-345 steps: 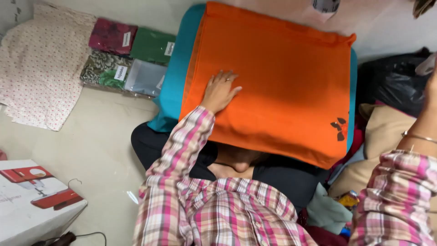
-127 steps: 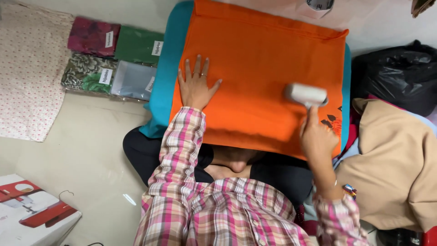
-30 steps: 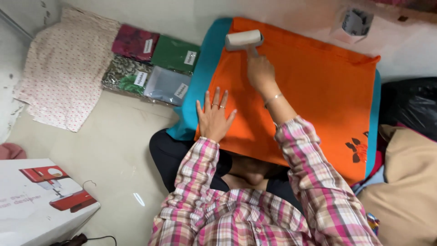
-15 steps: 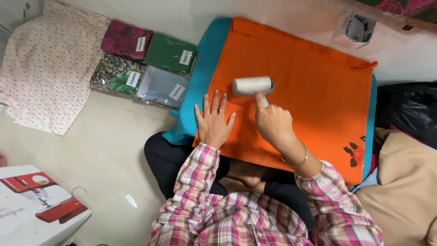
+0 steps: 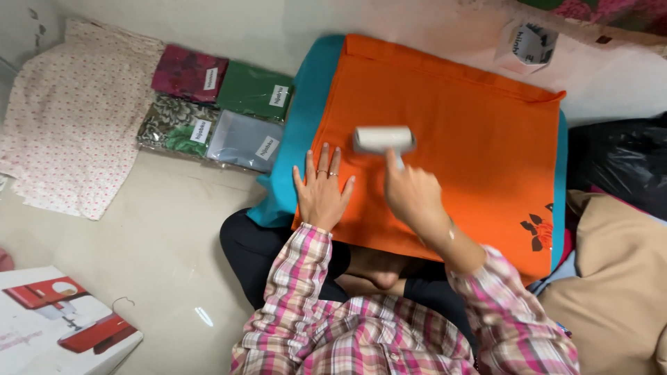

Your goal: Cleaning an orange cloth with a lint roller and then folding it neatly.

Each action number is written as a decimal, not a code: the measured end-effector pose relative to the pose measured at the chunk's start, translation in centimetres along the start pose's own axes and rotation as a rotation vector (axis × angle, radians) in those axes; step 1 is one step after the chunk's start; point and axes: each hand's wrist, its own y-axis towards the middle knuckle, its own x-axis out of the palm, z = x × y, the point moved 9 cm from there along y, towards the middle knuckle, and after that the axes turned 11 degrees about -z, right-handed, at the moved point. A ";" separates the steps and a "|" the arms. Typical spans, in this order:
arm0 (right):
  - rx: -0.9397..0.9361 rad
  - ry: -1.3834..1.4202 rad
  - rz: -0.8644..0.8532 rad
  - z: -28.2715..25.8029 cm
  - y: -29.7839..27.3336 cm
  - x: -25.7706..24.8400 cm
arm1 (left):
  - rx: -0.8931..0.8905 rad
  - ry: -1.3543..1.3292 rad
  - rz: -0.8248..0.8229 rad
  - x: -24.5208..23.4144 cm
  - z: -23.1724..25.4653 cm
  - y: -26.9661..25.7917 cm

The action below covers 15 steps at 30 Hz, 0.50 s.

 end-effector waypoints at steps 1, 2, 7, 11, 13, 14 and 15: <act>0.005 -0.002 -0.002 1.2 -0.1 0.5 | 0.004 -0.004 -0.002 0.2 0.0 0.3; 0.060 -0.016 0.004 2.6 -0.4 1.1 | 0.001 0.003 0.005 0.4 0.0 0.2; 0.283 -0.150 0.194 17.6 13.7 8.4 | 0.001 0.020 0.016 0.4 -0.1 0.2; 0.346 0.072 0.209 19.2 11.8 2.1 | 0.005 0.022 0.014 0.5 -0.3 0.3; 0.350 0.136 0.118 18.2 8.1 3.1 | 0.016 0.023 0.005 0.6 -0.4 0.2; 0.303 0.024 0.145 17.3 6.0 4.1 | 0.014 0.025 0.007 0.6 -0.3 0.2; 0.255 -0.087 0.171 16.2 3.9 5.1 | 0.012 0.027 0.009 0.6 -0.3 0.2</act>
